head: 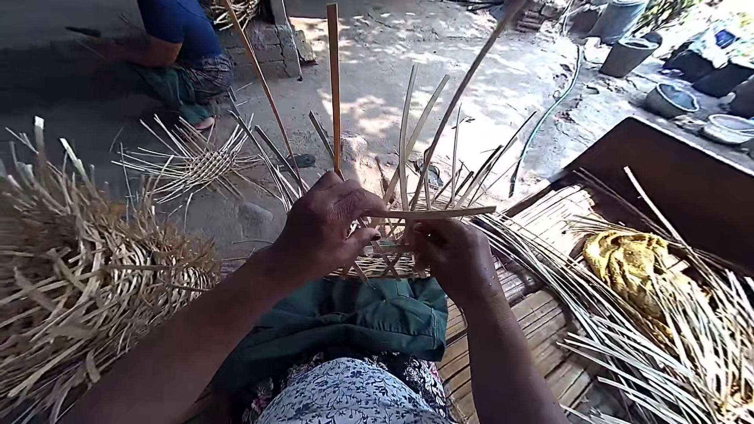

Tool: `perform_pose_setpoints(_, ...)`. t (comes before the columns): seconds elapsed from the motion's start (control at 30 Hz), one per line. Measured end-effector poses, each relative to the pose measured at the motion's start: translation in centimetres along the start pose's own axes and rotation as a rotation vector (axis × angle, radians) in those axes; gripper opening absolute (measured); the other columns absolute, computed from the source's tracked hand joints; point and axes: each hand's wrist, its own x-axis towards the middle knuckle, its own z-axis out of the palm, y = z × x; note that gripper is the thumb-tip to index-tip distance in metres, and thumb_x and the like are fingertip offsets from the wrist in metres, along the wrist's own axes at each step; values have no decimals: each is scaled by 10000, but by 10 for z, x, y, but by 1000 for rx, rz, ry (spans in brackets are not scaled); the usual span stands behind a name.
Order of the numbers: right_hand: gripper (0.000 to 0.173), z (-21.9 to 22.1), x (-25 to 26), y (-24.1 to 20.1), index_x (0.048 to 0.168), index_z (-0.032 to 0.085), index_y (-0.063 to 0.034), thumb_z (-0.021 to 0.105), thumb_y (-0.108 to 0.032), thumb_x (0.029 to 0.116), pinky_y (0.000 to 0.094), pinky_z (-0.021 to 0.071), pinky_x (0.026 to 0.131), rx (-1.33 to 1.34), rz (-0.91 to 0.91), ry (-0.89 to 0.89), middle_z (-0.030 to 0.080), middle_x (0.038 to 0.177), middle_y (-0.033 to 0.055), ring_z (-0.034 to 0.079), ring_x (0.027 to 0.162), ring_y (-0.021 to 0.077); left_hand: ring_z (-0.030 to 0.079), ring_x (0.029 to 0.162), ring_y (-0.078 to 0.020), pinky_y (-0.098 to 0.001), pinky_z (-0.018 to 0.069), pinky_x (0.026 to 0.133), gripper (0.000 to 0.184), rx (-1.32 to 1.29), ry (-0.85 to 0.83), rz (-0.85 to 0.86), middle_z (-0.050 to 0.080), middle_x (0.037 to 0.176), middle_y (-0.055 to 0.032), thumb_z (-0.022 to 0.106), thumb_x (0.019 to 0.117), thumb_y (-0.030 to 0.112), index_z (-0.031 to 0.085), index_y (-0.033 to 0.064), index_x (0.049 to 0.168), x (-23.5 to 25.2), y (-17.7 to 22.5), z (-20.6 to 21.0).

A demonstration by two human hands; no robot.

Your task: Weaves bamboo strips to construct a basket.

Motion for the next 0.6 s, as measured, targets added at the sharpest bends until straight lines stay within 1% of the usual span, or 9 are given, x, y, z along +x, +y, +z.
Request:
perform_pose_setpoints(0.1,104,-8,2,-2,997,753,-92,672,-125,940,222,586,541,11,-10,-148,705,742,-29,652,566,25,589,880,-168,-318,486,775,212,-27,-16,12,701,939,-12,768,843,213,748,112,1028,-5,-3,-6)
perform_pose_setpoints(0.17,115,-7,-1,0,998,759,-94,694,-165,934,198,585,558,52,-63,-174,711,757,-42,649,585,3,589,902,-150,-302,484,789,212,-54,-38,-7,705,966,-1,766,852,217,745,115,1037,-10,-6,-8)
perform_pose_setpoints(0.23,141,3,-2,3,948,765,-97,758,-226,893,193,536,534,44,-104,-86,698,745,-47,593,561,-4,587,899,-142,-298,486,784,224,-60,-41,-24,703,972,5,772,847,226,742,120,1042,-11,-8,-7)
perform_pose_setpoints(0.3,131,12,-3,0,888,757,-104,788,-231,873,220,528,527,-23,-100,33,689,726,-36,592,559,17,581,893,-141,-295,480,781,222,-54,-28,-19,701,959,8,775,845,231,749,122,1037,-10,-7,-7)
perform_pose_setpoints(0.33,127,14,-4,-1,878,720,-109,786,-217,875,229,529,528,-40,-107,74,675,723,-39,597,567,23,577,887,-141,-293,475,778,220,-55,-20,-8,698,947,6,772,849,234,752,119,1034,-10,-5,-8)
perform_pose_setpoints(0.4,128,15,-8,-4,954,690,-114,775,-177,881,215,554,518,16,-125,119,687,727,-49,630,570,17,579,894,-116,-276,470,797,210,-90,-2,0,694,934,19,779,840,229,749,117,1015,-9,-3,-11)
perform_pose_setpoints(0.47,253,14,-13,-7,1128,682,-110,768,-136,891,200,576,529,134,-127,106,715,775,-42,656,592,26,579,899,-87,-265,452,821,193,-145,7,4,697,935,28,790,837,218,740,110,988,-8,-3,-15)
perform_pose_setpoints(0.5,262,15,-14,-8,1139,678,-109,766,-125,893,193,574,528,173,-126,96,716,783,-40,655,592,25,576,900,-74,-256,450,822,184,-161,5,0,696,937,36,791,836,218,735,115,978,-8,-4,-16)
perform_pose_setpoints(0.6,138,22,-11,3,1038,709,-70,745,-86,905,187,555,508,298,-149,56,721,808,-13,633,573,22,583,888,-65,-256,451,820,179,-194,-3,-19,693,923,42,792,820,214,723,116,953,-10,-12,-9)
